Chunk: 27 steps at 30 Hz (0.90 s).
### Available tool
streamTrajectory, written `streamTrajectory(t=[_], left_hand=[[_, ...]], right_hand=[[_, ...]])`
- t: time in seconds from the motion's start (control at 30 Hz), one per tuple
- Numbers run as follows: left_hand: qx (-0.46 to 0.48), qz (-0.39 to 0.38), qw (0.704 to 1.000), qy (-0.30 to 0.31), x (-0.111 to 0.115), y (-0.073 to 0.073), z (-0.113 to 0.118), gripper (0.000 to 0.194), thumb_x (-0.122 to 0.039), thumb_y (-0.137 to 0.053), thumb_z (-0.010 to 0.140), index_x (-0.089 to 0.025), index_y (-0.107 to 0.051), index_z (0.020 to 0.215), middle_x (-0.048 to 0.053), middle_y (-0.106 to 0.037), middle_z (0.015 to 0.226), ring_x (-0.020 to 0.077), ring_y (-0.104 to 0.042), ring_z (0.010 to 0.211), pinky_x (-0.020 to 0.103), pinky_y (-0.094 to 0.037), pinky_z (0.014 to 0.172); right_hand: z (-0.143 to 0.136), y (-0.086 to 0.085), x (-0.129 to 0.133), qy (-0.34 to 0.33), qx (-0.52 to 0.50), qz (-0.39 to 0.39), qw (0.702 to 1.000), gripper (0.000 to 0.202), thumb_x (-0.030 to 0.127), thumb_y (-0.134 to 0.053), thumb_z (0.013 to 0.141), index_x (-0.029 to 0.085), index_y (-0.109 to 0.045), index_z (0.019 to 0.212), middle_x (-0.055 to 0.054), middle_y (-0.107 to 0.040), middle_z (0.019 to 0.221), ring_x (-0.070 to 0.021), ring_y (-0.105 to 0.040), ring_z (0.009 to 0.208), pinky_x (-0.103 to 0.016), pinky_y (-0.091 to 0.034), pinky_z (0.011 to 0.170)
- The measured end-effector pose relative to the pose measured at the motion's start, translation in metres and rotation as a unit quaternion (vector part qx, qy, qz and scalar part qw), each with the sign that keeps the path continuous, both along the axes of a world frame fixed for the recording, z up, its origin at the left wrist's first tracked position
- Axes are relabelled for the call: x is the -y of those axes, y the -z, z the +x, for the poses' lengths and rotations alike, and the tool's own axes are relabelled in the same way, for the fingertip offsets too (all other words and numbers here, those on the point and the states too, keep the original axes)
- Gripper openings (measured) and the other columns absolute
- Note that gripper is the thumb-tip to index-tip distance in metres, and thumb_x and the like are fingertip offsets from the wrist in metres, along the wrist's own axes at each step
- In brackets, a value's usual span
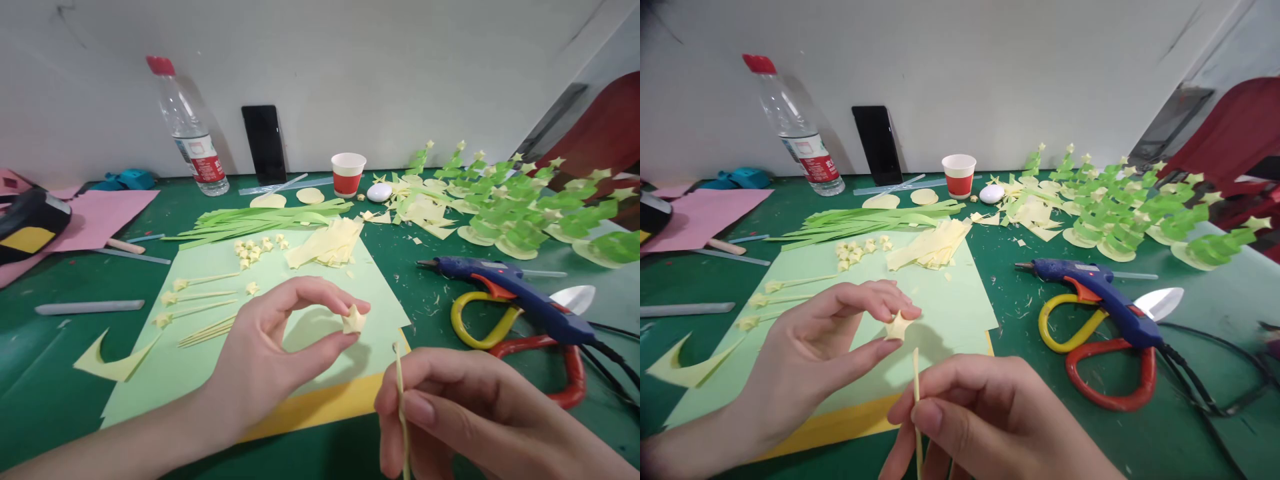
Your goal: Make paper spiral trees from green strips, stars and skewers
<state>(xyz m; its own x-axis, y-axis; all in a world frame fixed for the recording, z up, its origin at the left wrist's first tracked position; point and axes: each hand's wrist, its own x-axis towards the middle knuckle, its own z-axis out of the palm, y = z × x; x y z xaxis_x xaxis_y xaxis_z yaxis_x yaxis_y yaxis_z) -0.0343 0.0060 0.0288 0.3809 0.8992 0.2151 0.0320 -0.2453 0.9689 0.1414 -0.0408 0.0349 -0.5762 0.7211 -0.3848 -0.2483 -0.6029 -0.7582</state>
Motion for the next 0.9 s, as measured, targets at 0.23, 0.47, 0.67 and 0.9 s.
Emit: streamTrajectory(t=[0.23, 0.47, 0.67, 0.9], left_hand=[[-0.062, 0.093, 0.994, 0.004, 0.0063, 0.0032, -0.0008, 0.018, -0.012, -0.067, 0.072, -0.026, -0.055, 0.075, -0.008, -0.067, 0.087, 0.0114, -0.059, 0.084, 0.028, -0.032, 0.097], [-0.092, 0.133, 0.987, 0.010, 0.0081, 0.0028, -0.0004, 0.015, -0.017, -0.064, 0.076, -0.027, -0.053, 0.076, -0.010, -0.069, 0.090, 0.0111, -0.058, 0.086, 0.030, -0.022, 0.103], [-0.099, 0.150, 0.984, 0.013, 0.0077, 0.0022, -0.0013, 0.016, -0.016, -0.064, 0.076, -0.026, -0.053, 0.077, -0.010, -0.069, 0.091, 0.0110, -0.057, 0.088, 0.031, -0.022, 0.104], [-0.080, 0.211, 0.974, 0.023, 0.0087, 0.0012, -0.0023, 0.016, -0.011, -0.064, 0.075, -0.023, -0.054, 0.078, -0.007, -0.069, 0.089, 0.0107, -0.058, 0.085, 0.030, -0.028, 0.101]], right_hand=[[-0.0046, -0.0049, 0.0023, 0.022, 0.075, 0.035, 0.996, 0.026, 0.043, -0.061, 0.076, 0.018, -0.061, 0.072, -0.001, -0.062, 0.067, -0.0035, -0.044, 0.045, -0.014, -0.031, 0.040], [-0.0038, -0.0045, 0.0046, 0.006, 0.109, 0.033, 0.993, 0.026, 0.041, -0.057, 0.080, 0.016, -0.059, 0.072, -0.002, -0.062, 0.069, -0.0038, -0.046, 0.046, -0.014, -0.034, 0.041], [-0.0034, -0.0022, 0.0040, -0.012, 0.105, 0.042, 0.993, 0.026, 0.039, -0.054, 0.082, 0.016, -0.059, 0.072, -0.002, -0.061, 0.071, -0.0028, -0.045, 0.046, -0.013, -0.035, 0.041], [-0.0032, -0.0043, 0.0047, -0.025, 0.110, 0.044, 0.993, 0.024, 0.036, -0.053, 0.084, 0.015, -0.058, 0.074, -0.001, -0.060, 0.071, -0.0012, -0.046, 0.048, -0.009, -0.035, 0.043]])
